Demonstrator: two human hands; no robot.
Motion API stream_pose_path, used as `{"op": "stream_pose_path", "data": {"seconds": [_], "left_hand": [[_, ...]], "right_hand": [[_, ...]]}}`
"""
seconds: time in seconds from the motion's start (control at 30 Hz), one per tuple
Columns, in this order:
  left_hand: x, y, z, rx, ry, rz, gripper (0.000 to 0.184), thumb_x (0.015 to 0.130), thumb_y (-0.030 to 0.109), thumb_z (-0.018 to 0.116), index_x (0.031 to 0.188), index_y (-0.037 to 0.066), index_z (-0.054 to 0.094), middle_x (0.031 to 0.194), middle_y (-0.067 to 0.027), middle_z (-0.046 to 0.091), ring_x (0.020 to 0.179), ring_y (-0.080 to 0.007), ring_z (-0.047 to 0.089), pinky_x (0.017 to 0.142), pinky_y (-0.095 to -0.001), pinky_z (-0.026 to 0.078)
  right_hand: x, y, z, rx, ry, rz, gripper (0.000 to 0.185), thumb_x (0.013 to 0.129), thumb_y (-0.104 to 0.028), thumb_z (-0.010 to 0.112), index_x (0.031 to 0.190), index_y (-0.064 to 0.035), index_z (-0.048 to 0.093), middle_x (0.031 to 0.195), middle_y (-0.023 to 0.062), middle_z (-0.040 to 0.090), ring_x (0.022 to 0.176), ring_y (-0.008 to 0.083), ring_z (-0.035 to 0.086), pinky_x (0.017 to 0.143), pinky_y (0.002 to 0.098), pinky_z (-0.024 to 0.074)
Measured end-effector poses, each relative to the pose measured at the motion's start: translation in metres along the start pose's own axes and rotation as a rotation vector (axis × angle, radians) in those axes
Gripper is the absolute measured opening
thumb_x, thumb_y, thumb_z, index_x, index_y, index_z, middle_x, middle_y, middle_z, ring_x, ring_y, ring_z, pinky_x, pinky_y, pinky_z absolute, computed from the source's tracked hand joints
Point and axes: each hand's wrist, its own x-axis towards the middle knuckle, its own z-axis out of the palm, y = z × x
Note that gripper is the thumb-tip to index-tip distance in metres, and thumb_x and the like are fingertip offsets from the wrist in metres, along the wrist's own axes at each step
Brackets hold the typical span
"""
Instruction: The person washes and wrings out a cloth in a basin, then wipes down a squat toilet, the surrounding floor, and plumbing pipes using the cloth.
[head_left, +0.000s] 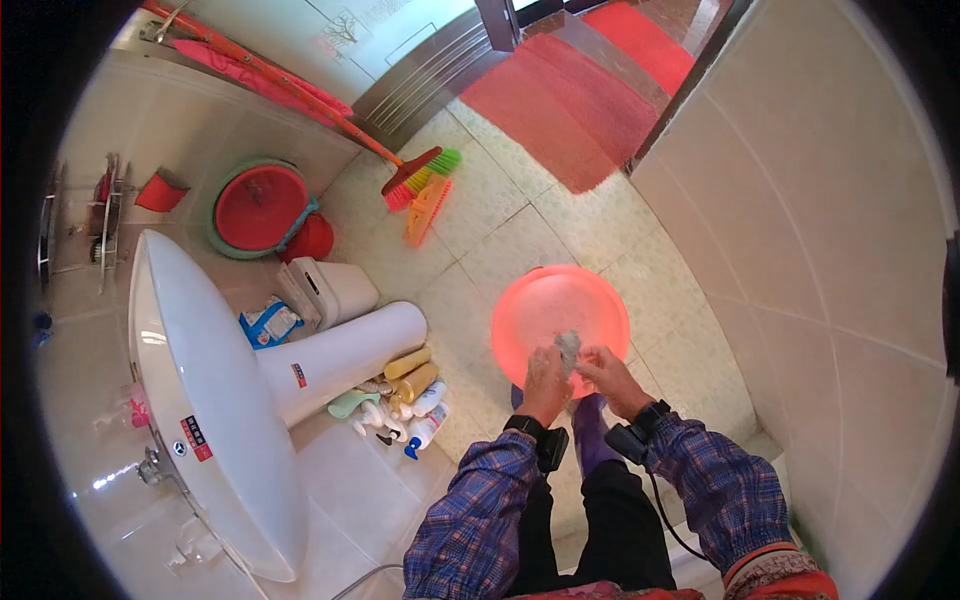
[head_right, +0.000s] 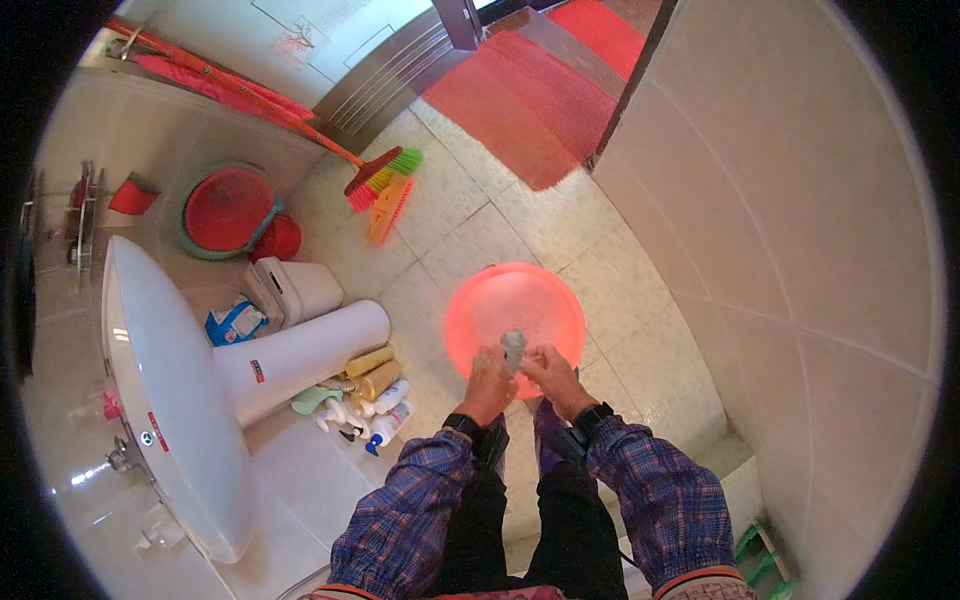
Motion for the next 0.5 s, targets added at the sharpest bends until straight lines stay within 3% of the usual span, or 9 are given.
{"op": "stream_pose_path", "data": {"seconds": [0.13,0.27,0.33,0.4,0.5], "left_hand": [[0.001,0.036,-0.030,-0.079,0.007,0.109,0.054,0.068,0.011,0.078,0.111,0.000,0.047,0.104,-0.0222,0.049,0.103,-0.0411,0.050,0.089,-0.0479,0.043],[0.000,0.055,-0.035,-0.047,-0.040,0.078,0.063,0.070,0.019,0.081,0.118,-0.001,0.046,0.105,-0.0206,0.050,0.100,-0.0398,0.053,0.087,-0.0467,0.046],[-0.002,0.063,-0.034,-0.056,-0.105,0.060,0.067,0.071,0.021,0.082,0.122,-0.002,0.046,0.104,-0.0210,0.050,0.098,-0.0390,0.054,0.085,-0.0450,0.048],[-0.002,0.072,-0.033,-0.068,-0.161,0.093,0.070,0.072,0.021,0.083,0.126,-0.003,0.046,0.104,-0.0216,0.051,0.096,-0.0385,0.056,0.081,-0.0419,0.050],[-0.001,0.078,-0.037,-0.335,-0.103,0.160,0.061,0.079,0.020,0.078,0.126,-0.003,0.046,0.103,-0.0187,0.059,0.097,-0.0297,0.060,0.082,-0.0365,0.050]], "right_hand": [[-0.022,-0.032,-0.014,0.169,-0.068,0.047,0.037,0.090,-0.021,0.065,0.123,-0.0091,0.055,0.117,0.0034,0.051,0.104,0.0169,0.052,0.086,0.0308,0.0473],[-0.024,-0.026,-0.025,0.071,-0.144,-0.149,0.036,0.090,-0.019,0.064,0.121,-0.0032,0.054,0.113,0.0049,0.052,0.103,0.0163,0.053,0.084,0.0289,0.0475],[-0.040,-0.047,-0.017,0.147,-0.082,-0.098,0.034,0.090,-0.016,0.064,0.119,0.0001,0.054,0.110,0.0060,0.054,0.103,0.0164,0.054,0.085,0.0284,0.0480],[-0.038,-0.043,-0.026,0.023,-0.058,-0.148,0.032,0.091,-0.013,0.062,0.117,0.0024,0.054,0.108,0.0073,0.057,0.102,0.0163,0.057,0.086,0.0288,0.0485],[-0.045,-0.039,-0.041,0.106,-0.073,-0.175,0.029,0.092,-0.009,0.058,0.117,0.0034,0.054,0.106,0.0082,0.060,0.101,0.0163,0.059,0.087,0.0305,0.0492]]}}
